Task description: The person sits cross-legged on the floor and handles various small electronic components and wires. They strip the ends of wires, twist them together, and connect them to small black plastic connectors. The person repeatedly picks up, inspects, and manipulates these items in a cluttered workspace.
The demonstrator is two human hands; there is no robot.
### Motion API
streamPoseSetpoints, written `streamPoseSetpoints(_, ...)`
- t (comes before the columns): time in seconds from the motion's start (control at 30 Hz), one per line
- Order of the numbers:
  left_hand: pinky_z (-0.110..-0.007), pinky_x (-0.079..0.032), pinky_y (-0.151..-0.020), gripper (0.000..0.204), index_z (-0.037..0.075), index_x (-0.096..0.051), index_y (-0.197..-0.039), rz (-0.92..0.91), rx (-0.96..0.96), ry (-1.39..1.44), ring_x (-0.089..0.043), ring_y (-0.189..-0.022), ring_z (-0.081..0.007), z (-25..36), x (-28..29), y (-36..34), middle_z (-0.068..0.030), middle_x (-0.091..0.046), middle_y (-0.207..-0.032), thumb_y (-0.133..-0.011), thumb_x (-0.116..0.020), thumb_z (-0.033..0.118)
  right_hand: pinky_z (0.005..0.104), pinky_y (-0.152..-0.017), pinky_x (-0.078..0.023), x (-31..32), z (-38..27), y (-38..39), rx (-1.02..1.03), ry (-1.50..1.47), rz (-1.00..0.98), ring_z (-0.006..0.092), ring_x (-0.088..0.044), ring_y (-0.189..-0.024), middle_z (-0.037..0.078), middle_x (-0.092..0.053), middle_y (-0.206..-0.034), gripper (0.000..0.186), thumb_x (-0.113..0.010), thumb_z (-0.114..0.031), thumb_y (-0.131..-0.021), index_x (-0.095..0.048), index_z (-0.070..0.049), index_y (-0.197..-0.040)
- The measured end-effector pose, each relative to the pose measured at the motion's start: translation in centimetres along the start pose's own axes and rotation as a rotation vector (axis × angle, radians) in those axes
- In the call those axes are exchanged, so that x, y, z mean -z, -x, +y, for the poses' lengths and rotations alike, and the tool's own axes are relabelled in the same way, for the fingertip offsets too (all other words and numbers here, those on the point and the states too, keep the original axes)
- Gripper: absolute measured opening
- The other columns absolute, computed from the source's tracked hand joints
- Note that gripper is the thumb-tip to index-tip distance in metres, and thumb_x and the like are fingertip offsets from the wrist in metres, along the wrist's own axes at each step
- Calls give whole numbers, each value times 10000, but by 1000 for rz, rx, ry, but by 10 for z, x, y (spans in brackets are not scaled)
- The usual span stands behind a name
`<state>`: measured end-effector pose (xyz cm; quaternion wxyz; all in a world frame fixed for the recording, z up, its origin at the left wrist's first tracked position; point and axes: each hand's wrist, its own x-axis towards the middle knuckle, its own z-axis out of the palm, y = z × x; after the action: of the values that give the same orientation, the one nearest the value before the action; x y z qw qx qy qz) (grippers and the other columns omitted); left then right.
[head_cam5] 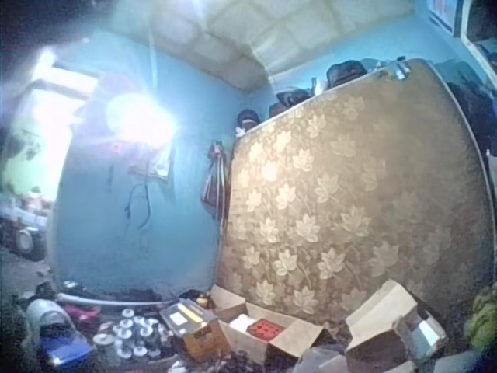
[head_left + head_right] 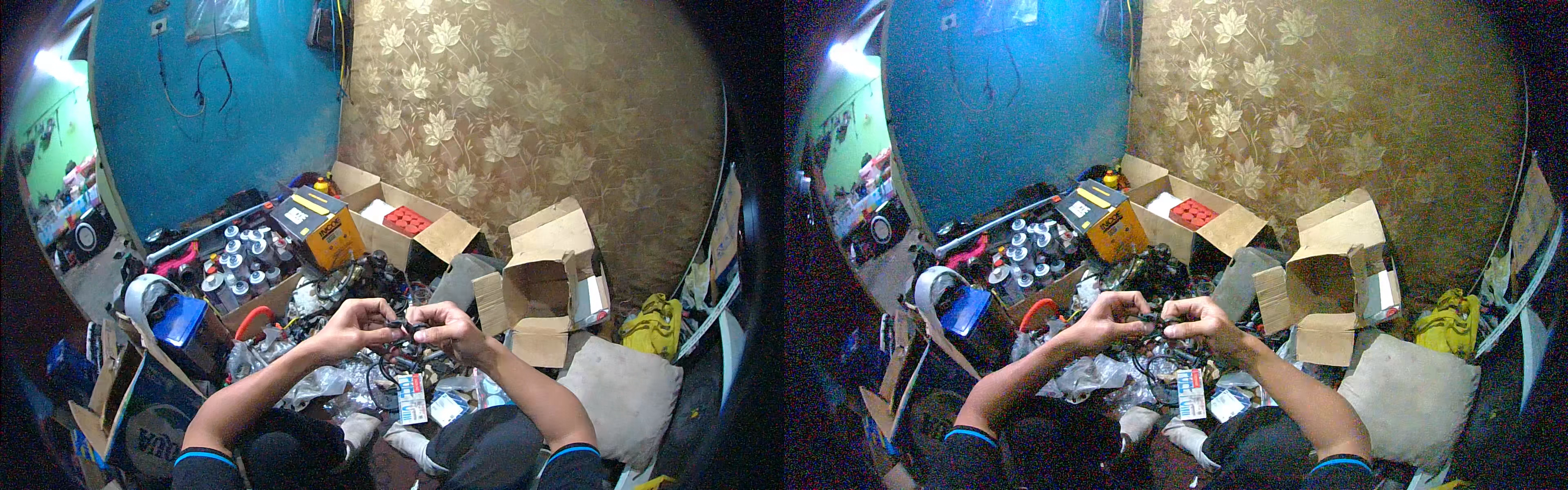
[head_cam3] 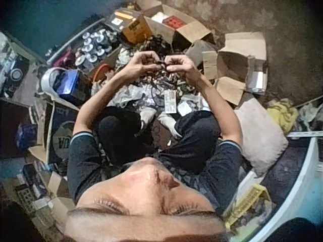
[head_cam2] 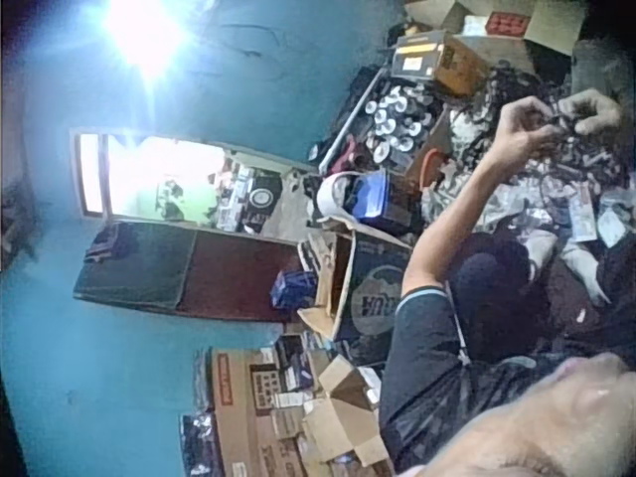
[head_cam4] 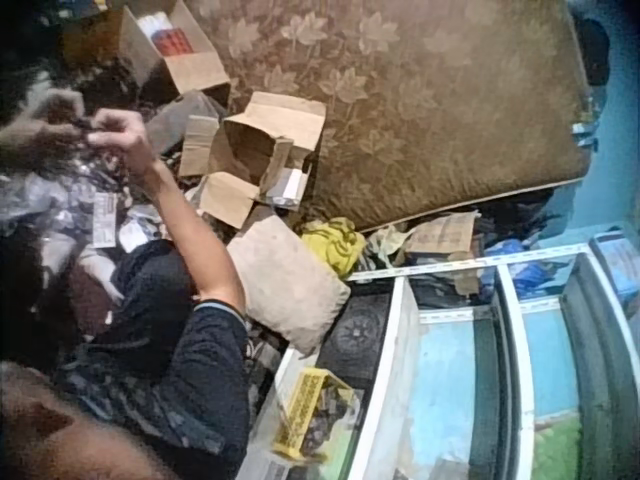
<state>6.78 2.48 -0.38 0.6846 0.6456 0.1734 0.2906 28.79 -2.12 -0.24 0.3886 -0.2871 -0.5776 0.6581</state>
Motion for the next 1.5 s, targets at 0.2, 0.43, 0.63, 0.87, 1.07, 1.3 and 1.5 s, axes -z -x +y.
streamPoseSetpoints(0.2,-259,-524,-642,117,-20,-581,-884,-102,46,-236,-640,-700,-118,0,6,6,-53,-647,-772,-827,-681,5,319,-638,-390,9,-8,4,237,918,-142,147,-508,-698,49,-481,-701,318,-749,-222,-729,-510,-14,-719)
streamPoseSetpoints(0.43,-280,-542,-641,119,-28,-556,-892,-57,42,-156,-647,-689,-135,7,3,5,-68,-639,-753,-838,-660,-3,285,-628,-409,2,-7,1,289,592,55,138,-530,-701,35,-549,-763,254,-725,-135,-669,-499,-25,-633)
streamPoseSetpoints(0.63,-260,-516,-625,116,-20,-565,-872,-78,18,-196,-629,-688,-107,-1,6,3,-42,-630,-774,-817,-667,-17,255,-595,-379,16,9,1,3,252,2,86,-481,-622,-26,-515,-661,210,-705,-97,-675,-509,-69,-605)
streamPoseSetpoints(0.87,-215,-461,-594,113,10,-586,-855,-35,34,-328,-568,-688,-41,-14,23,6,19,-601,-754,-801,-684,24,345,-528,-439,8,4,6,461,1210,310,200,-566,-539,104,-566,-598,136,-700,-108,-650,-597,-36,-703)
streamPoseSetpoints(1.07,-205,-435,-600,146,7,-578,-964,65,-74,-465,-500,-695,-17,-14,11,1,43,-550,-750,-838,-632,55,219,-555,-430,9,14,-1,106,368,425,54,-543,-600,-8,-617,-680,125,-753,-30,-712,-630,-16,-699)
streamPoseSetpoints(1.3,-216,-470,-650,111,-23,-594,-945,80,-130,-395,-565,-769,-45,-21,14,1,2,-599,-858,-845,-608,24,239,-560,-459,8,12,-4,218,522,484,79,-573,-589,40,-663,-727,117,-739,-41,-720,-656,-26,-801)
streamPoseSetpoints(1.5,-308,-579,-742,99,-33,-549,-975,-49,73,-187,-644,-845,-146,-14,10,1,-71,-628,-900,-886,-572,3,335,-520,-450,12,-15,14,753,1529,527,246,-583,-560,83,-605,-679,247,-644,0,-606,-635,-79,-840)
